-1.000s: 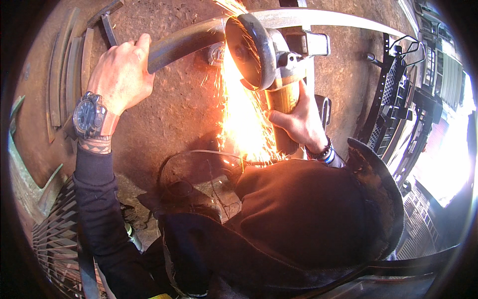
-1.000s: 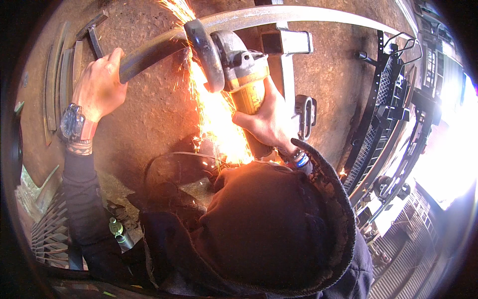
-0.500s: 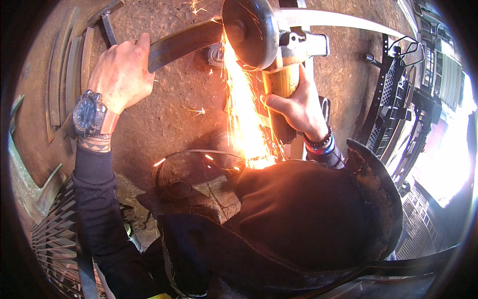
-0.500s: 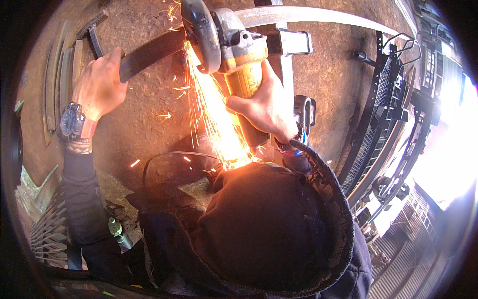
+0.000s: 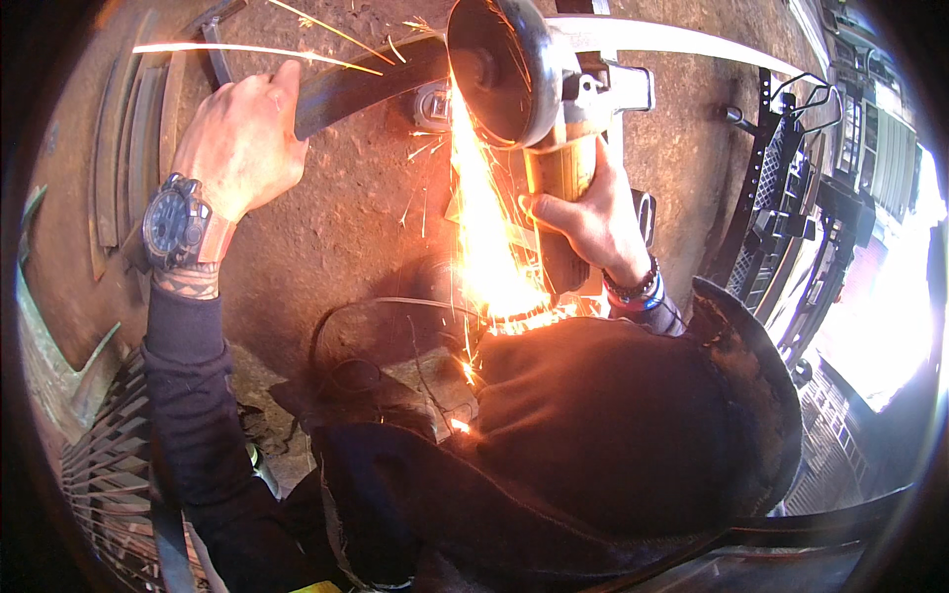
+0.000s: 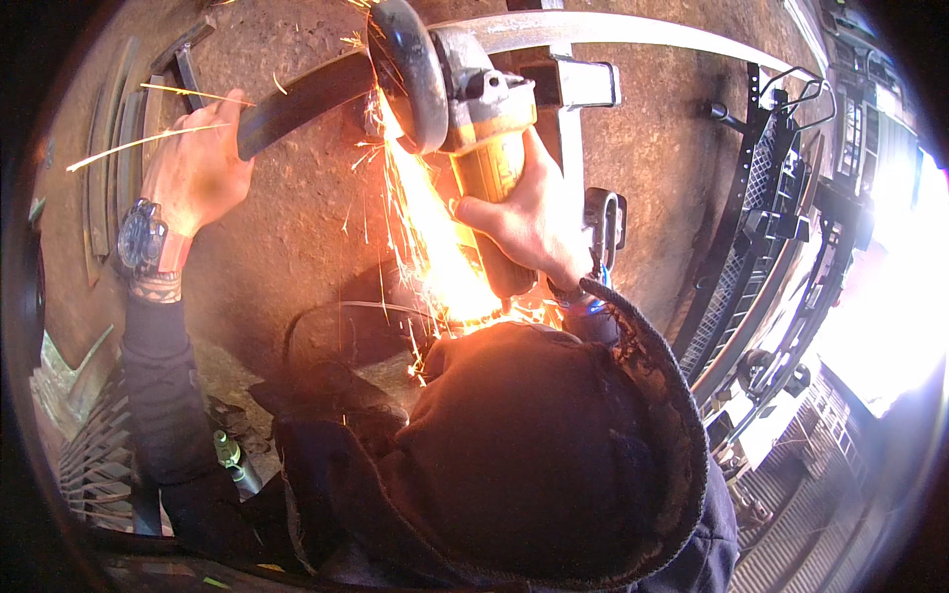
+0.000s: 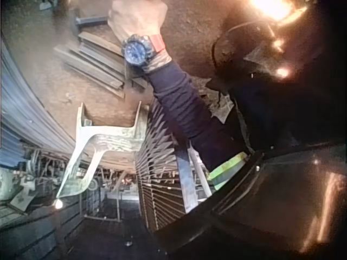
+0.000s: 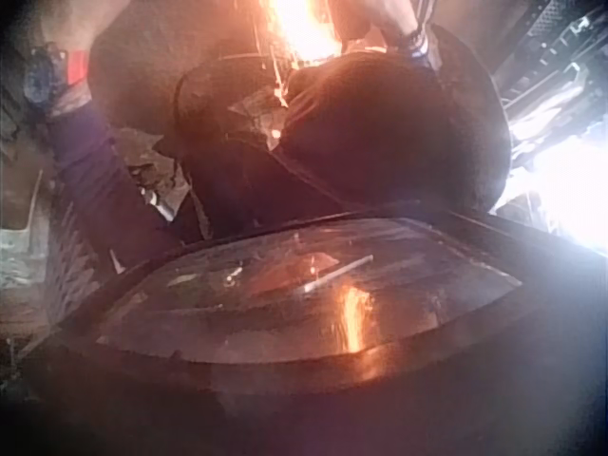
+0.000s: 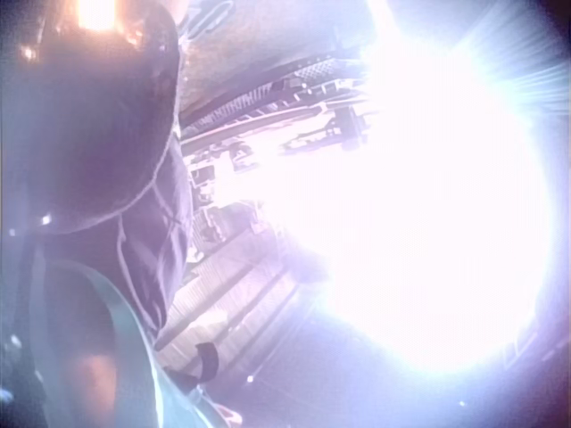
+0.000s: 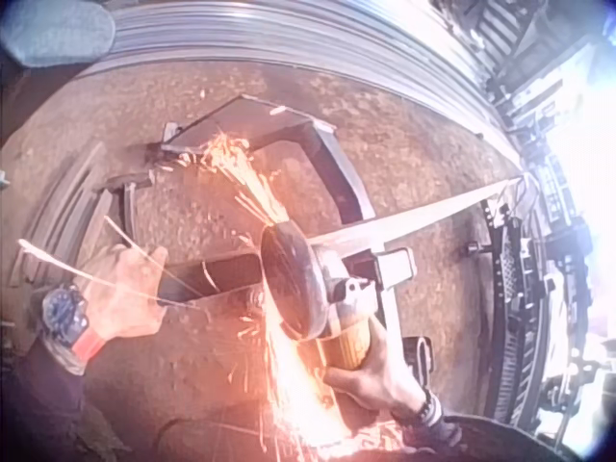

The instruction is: The person measures a curved metal bar with a tape measure and marks it with a square. They then use an angle grinder to cut the metal bar, producing sparks. The person repeats the measuring and cutting process on the same metal bar.

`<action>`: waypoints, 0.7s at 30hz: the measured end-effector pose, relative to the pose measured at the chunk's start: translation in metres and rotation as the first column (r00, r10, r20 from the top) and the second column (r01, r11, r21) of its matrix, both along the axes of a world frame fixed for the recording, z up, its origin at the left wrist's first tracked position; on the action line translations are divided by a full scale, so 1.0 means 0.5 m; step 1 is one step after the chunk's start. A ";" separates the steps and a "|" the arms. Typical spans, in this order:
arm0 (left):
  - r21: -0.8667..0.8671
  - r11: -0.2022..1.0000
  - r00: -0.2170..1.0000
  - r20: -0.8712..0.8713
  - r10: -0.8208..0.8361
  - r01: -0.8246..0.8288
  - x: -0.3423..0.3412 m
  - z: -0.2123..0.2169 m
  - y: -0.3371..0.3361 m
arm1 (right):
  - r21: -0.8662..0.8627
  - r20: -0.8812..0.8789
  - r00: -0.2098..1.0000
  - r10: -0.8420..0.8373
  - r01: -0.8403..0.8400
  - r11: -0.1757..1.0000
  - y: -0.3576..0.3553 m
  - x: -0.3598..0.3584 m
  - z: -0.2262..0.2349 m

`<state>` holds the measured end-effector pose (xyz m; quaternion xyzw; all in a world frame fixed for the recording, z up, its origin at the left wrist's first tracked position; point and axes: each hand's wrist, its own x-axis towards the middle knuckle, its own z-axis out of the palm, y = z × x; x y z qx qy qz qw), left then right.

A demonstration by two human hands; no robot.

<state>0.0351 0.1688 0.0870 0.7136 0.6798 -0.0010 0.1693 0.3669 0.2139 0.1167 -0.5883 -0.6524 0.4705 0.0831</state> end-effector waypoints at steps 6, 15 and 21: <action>-0.031 0.999 1.000 -0.004 0.012 -0.012 0.004 0.010 0.005 | 0.034 -0.023 1.000 0.005 -0.005 0.999 0.016 0.004 -0.018; -0.077 0.997 0.999 0.030 0.020 -0.017 0.002 0.013 0.009 | -0.031 0.020 1.000 -0.009 0.009 0.999 -0.015 0.016 0.002; -0.019 1.000 1.000 0.028 0.009 -0.008 -0.001 0.003 0.008 | -0.022 -0.041 0.999 -0.034 0.033 0.999 -0.011 0.011 0.003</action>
